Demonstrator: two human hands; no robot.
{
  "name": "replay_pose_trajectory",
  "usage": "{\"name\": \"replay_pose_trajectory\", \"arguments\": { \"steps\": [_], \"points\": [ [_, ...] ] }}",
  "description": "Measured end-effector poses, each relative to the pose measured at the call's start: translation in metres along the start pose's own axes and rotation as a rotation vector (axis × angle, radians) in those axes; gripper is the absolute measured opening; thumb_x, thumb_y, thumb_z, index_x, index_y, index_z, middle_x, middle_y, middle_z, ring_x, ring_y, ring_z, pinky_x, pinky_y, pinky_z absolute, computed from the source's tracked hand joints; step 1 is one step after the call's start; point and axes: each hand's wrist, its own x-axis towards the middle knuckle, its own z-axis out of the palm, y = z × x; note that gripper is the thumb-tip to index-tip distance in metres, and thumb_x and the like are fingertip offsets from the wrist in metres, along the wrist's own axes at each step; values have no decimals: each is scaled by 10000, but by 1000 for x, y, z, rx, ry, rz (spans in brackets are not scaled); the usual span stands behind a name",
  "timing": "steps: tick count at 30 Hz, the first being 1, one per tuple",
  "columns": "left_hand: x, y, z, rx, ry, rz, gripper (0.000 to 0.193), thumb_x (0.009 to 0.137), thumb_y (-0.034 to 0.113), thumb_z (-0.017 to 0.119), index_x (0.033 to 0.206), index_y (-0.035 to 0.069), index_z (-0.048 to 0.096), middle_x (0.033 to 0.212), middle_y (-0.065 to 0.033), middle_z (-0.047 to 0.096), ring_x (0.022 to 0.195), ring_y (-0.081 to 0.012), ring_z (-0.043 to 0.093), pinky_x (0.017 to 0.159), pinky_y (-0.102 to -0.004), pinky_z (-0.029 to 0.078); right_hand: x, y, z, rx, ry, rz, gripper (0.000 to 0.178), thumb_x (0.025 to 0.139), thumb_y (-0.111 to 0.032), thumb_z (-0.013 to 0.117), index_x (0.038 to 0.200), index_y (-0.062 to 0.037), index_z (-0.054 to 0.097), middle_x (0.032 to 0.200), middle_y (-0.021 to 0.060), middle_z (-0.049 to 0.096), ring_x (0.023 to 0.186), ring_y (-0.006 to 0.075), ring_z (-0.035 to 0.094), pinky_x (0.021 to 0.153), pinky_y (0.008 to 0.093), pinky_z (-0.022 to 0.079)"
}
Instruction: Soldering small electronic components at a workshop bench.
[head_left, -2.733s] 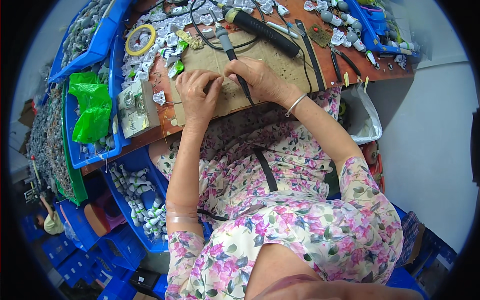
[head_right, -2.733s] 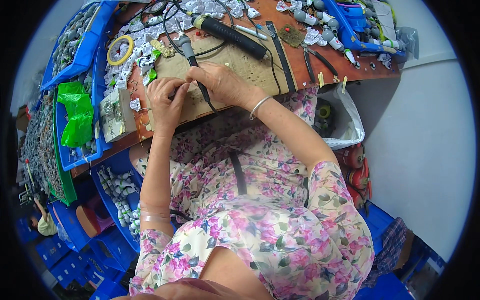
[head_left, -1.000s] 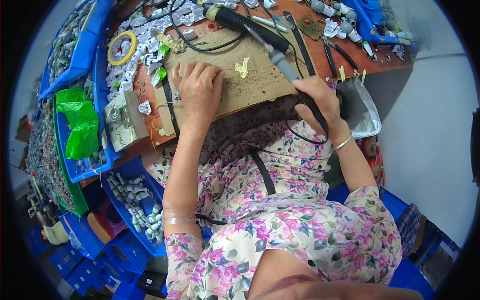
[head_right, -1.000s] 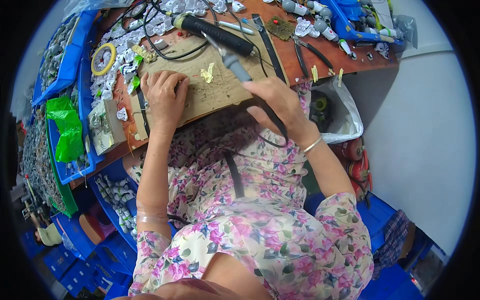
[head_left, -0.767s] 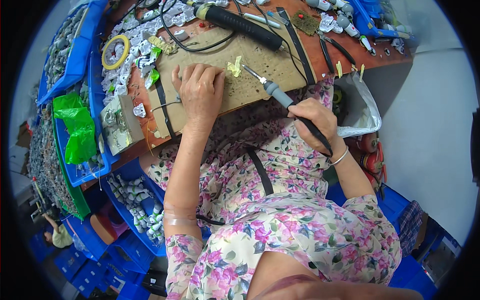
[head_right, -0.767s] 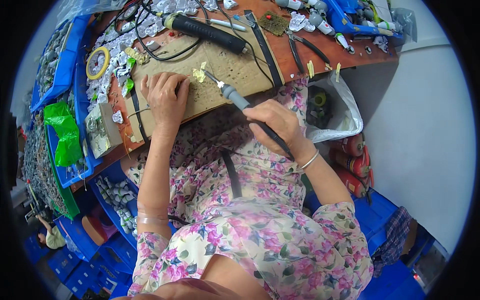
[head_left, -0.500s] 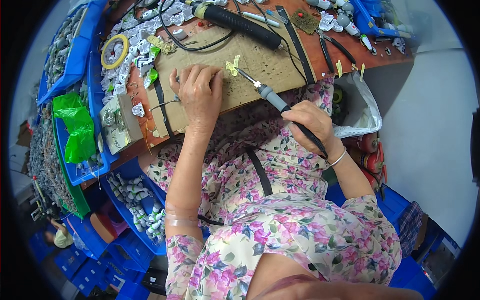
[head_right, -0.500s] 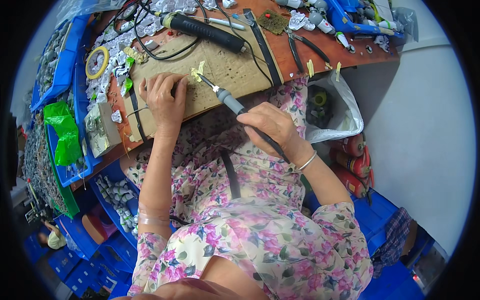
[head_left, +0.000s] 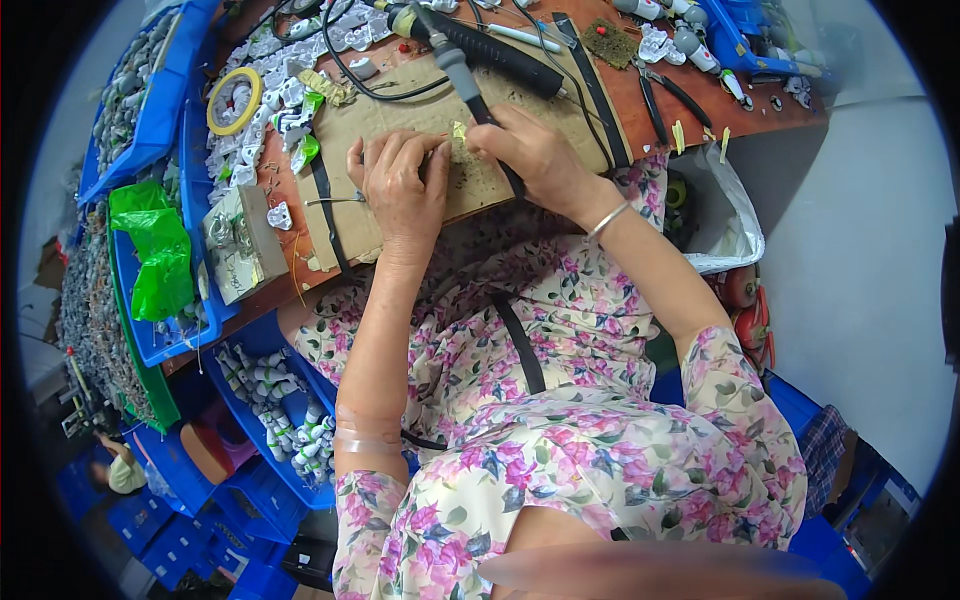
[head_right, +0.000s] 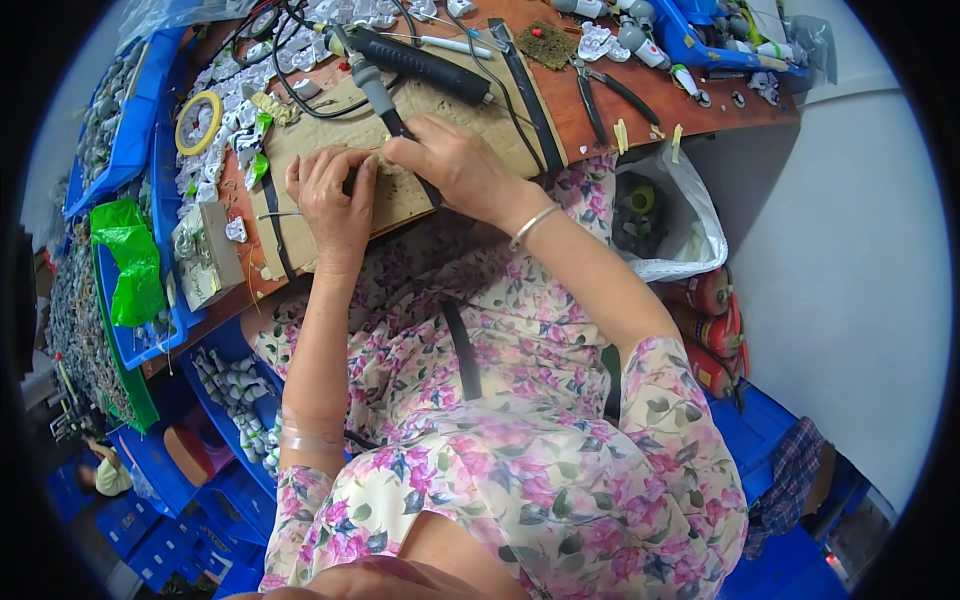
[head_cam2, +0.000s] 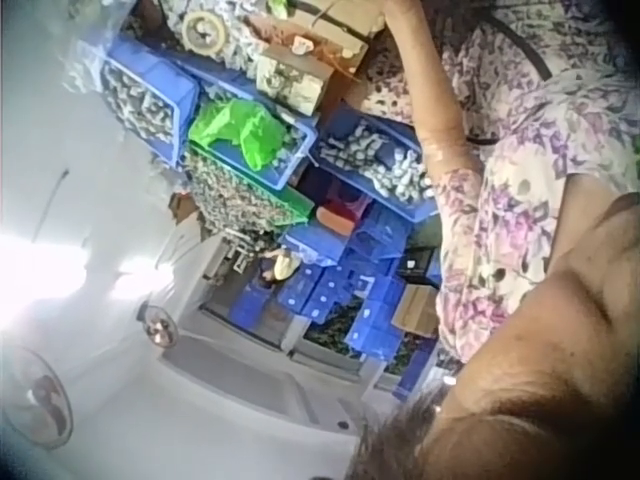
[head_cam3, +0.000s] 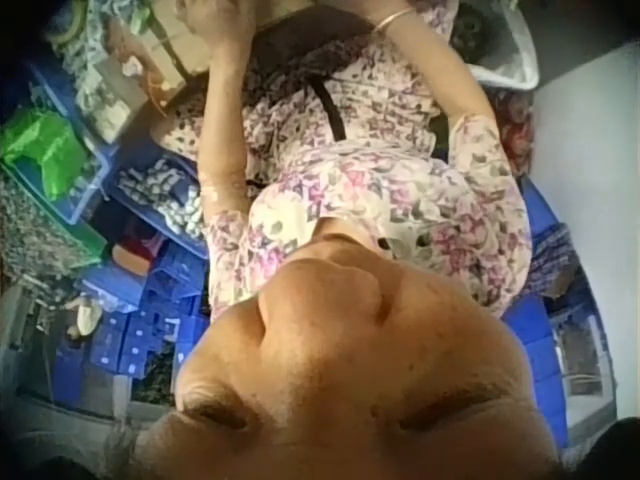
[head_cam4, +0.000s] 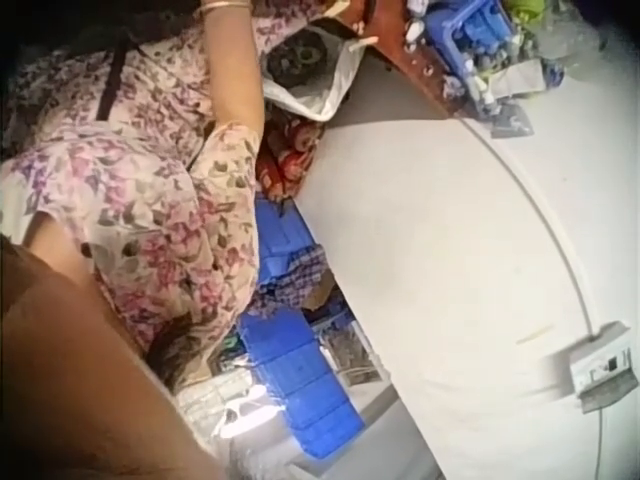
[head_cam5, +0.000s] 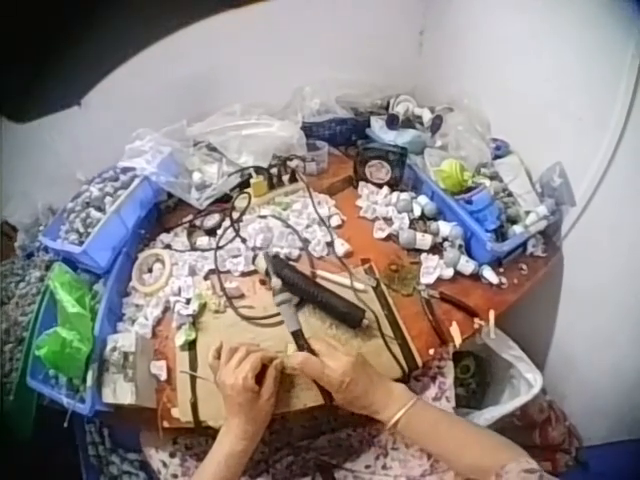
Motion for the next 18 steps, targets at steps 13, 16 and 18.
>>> {"name": "replay_pose_trajectory", "arguments": {
  "steps": [13,16,18],
  "points": [
    [0,-1,-5,-8,-20,29,53,834,159,730,858,124,697,893,-16,656,980,-224,595,1055,-456,314,17,4,4,17,-136,-35,394,725,63,680,1047,-97,521,852,119,534,851,332,597,724,417,507],
    [0,0,-4,1,-23,30,53,835,158,728,859,122,698,910,-6,658,987,-225,588,1057,-454,314,14,3,2,81,-30,-76,320,777,43,706,1043,-80,577,847,102,542,808,325,572,684,398,473],
    [0,-1,-3,-3,-30,12,52,834,161,729,859,124,701,931,1,662,993,-228,581,1056,-448,317,7,-5,-13,71,-21,-65,314,785,13,728,1057,-79,599,864,98,553,806,318,572,686,391,472]
  ]
}}
